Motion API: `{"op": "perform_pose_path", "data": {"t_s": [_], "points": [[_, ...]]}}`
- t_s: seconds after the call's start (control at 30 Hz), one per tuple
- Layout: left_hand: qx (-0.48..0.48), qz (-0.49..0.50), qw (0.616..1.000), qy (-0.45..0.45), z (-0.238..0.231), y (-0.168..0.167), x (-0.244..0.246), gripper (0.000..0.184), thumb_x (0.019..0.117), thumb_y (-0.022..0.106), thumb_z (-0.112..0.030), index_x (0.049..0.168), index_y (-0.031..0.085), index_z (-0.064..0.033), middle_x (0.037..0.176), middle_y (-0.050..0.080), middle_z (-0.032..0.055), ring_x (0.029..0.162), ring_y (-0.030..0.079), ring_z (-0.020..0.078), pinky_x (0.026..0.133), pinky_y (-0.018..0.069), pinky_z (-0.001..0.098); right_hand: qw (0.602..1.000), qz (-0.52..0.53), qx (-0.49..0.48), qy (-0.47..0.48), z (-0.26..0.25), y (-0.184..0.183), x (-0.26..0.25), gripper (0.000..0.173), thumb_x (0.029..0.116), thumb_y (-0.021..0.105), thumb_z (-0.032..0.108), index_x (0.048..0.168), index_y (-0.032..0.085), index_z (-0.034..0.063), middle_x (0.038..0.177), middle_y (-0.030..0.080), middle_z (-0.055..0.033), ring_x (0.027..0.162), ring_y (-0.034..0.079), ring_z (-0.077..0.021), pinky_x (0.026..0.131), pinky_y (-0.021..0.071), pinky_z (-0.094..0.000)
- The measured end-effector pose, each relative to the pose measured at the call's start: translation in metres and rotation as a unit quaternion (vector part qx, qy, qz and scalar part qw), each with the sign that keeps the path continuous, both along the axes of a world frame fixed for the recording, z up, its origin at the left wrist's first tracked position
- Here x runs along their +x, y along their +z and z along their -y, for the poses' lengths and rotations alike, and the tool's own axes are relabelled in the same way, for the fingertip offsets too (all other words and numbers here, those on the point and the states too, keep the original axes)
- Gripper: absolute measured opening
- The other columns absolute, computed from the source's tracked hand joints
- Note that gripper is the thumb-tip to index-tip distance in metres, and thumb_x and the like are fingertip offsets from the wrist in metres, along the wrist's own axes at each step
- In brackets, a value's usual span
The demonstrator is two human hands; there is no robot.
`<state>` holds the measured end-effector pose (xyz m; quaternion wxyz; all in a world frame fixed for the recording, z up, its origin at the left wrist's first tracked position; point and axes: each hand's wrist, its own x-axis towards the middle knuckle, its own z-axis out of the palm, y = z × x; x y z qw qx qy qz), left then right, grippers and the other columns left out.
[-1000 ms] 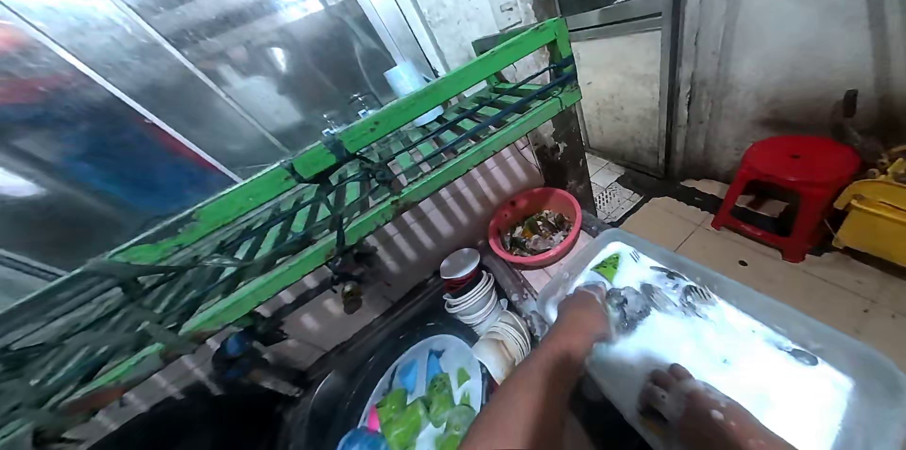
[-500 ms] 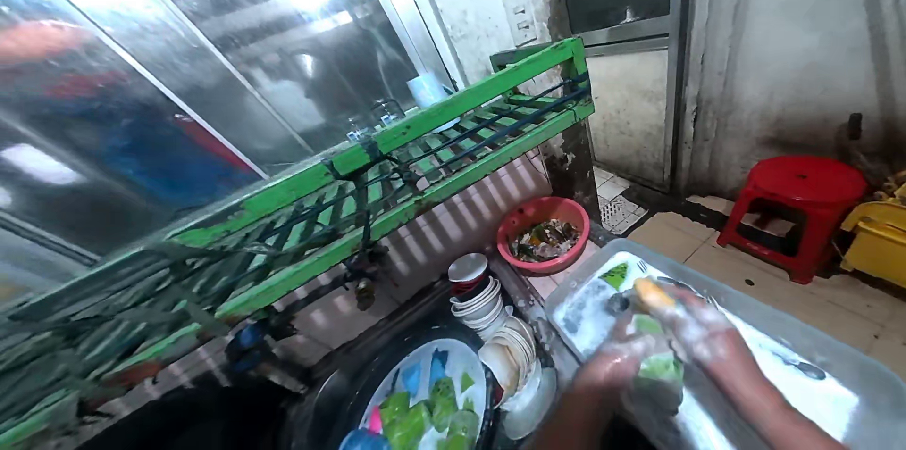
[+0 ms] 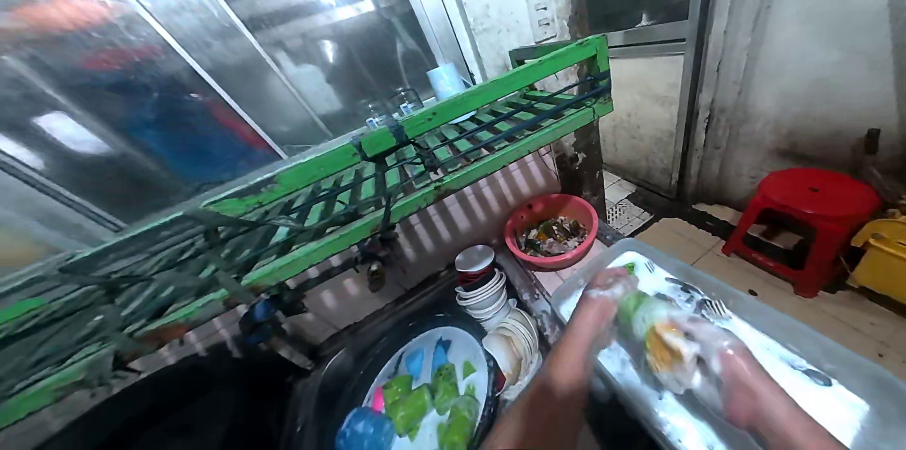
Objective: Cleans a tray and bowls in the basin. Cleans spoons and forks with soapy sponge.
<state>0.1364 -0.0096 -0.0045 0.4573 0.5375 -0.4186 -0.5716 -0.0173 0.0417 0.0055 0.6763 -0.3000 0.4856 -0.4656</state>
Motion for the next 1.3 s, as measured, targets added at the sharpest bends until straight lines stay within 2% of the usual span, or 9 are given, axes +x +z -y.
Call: {"op": "perform_pose_path", "data": {"t_s": [0.13,0.2,0.3,0.4,0.5,0.63,0.73,0.93,1.3], "points": [[0.009,-0.184,0.974,0.129,-0.022,-0.023,-0.037,0.053,0.1086,0.045,-0.044,0.150,0.046,-0.0106,0.141,0.060,0.0120,0.126,0.060,0.0224,0.105,0.0517,0.0444,0.986,-0.153,-0.071,0.000,-0.003,0.003,0.022,0.024,0.1048,0.045,0.008,0.121,0.058,-0.0042,0.100,0.065,-0.0112,0.090,0.065,-0.0145,0.078,0.0561,-0.0302],[0.010,-0.128,0.987,0.099,-0.027,-0.029,-0.040,0.054,0.1087,0.047,-0.041,0.152,0.045,-0.0084,0.149,0.054,0.0125,0.134,0.054,0.0215,0.111,0.0469,0.0428,0.841,-0.474,-0.200,0.167,0.003,-0.013,0.016,0.041,0.1014,0.054,0.011,0.134,0.056,-0.0131,0.134,0.061,-0.0286,0.132,0.056,-0.0347,0.118,0.0363,-0.0471],[0.035,-0.143,0.977,0.153,-0.029,-0.020,-0.057,0.055,0.1039,0.061,-0.027,0.148,0.040,-0.0037,0.137,0.058,0.0181,0.122,0.060,0.0244,0.102,0.0527,0.0421,0.611,-0.651,-0.416,0.172,0.015,-0.048,0.004,0.045,0.1004,0.057,0.026,0.137,0.062,0.0000,0.136,0.063,-0.0260,0.133,0.055,-0.0445,0.116,0.0241,-0.0735],[0.031,-0.207,0.963,0.169,-0.028,-0.022,-0.061,0.055,0.1038,0.062,-0.025,0.150,0.038,-0.0056,0.132,0.061,0.0178,0.114,0.064,0.0247,0.097,0.0558,0.0423,0.800,-0.490,-0.316,0.143,0.018,-0.048,0.002,0.047,0.0980,0.060,0.016,0.137,0.057,-0.0099,0.136,0.062,-0.0252,0.134,0.056,-0.0321,0.120,0.0336,-0.0485],[0.037,-0.294,0.947,0.120,-0.030,-0.025,-0.053,0.054,0.1069,0.054,-0.032,0.153,0.035,-0.0123,0.139,0.058,0.0138,0.120,0.062,0.0237,0.099,0.0542,0.0435,0.977,-0.208,-0.053,0.022,0.008,-0.007,0.018,0.025,0.1047,0.044,0.007,0.125,0.055,-0.0031,0.105,0.063,-0.0126,0.092,0.063,-0.0157,0.079,0.0557,-0.0357],[0.056,-0.231,0.964,0.115,-0.031,-0.012,-0.050,0.047,0.1059,0.056,-0.024,0.147,0.043,-0.0059,0.127,0.063,0.0152,0.110,0.066,0.0223,0.093,0.0570,0.0403,0.728,-0.595,-0.266,0.213,0.009,-0.024,0.013,0.042,0.0987,0.058,0.017,0.133,0.062,-0.0073,0.131,0.064,-0.0273,0.133,0.056,-0.0384,0.123,0.0233,-0.0579],[0.039,-0.198,0.966,0.159,-0.022,-0.013,-0.048,0.043,0.1022,0.063,-0.019,0.139,0.050,-0.0012,0.115,0.067,0.0172,0.099,0.069,0.0236,0.085,0.0595,0.0402,0.579,-0.634,-0.478,0.182,0.006,-0.043,-0.007,0.027,0.0906,0.065,0.002,0.115,0.074,0.0012,0.118,0.073,-0.0187,0.118,0.066,-0.0390,0.110,0.0402,-0.0652],[-0.044,0.081,0.991,0.093,-0.014,-0.018,-0.019,0.081,0.0859,0.081,-0.016,0.149,0.035,0.0038,0.135,0.059,0.0252,0.119,0.064,0.0268,0.102,0.0543,0.0414,0.800,-0.458,-0.380,0.077,-0.006,-0.017,-0.042,0.046,0.0959,0.058,0.002,0.140,0.054,-0.0114,0.143,0.053,-0.0329,0.134,0.053,-0.0471,0.113,0.0418,-0.0556],[-0.134,0.494,0.847,-0.142,-0.038,0.016,-0.048,0.064,0.0888,0.072,-0.027,0.143,0.055,0.0011,0.142,0.058,0.0209,0.130,0.057,0.0338,0.108,0.0467,0.0507,0.796,-0.477,-0.371,0.023,0.026,-0.003,-0.015,0.040,0.0993,0.055,0.009,0.136,0.060,-0.0071,0.131,0.064,-0.0293,0.123,0.062,-0.0449,0.106,0.0465,-0.0611]]}}
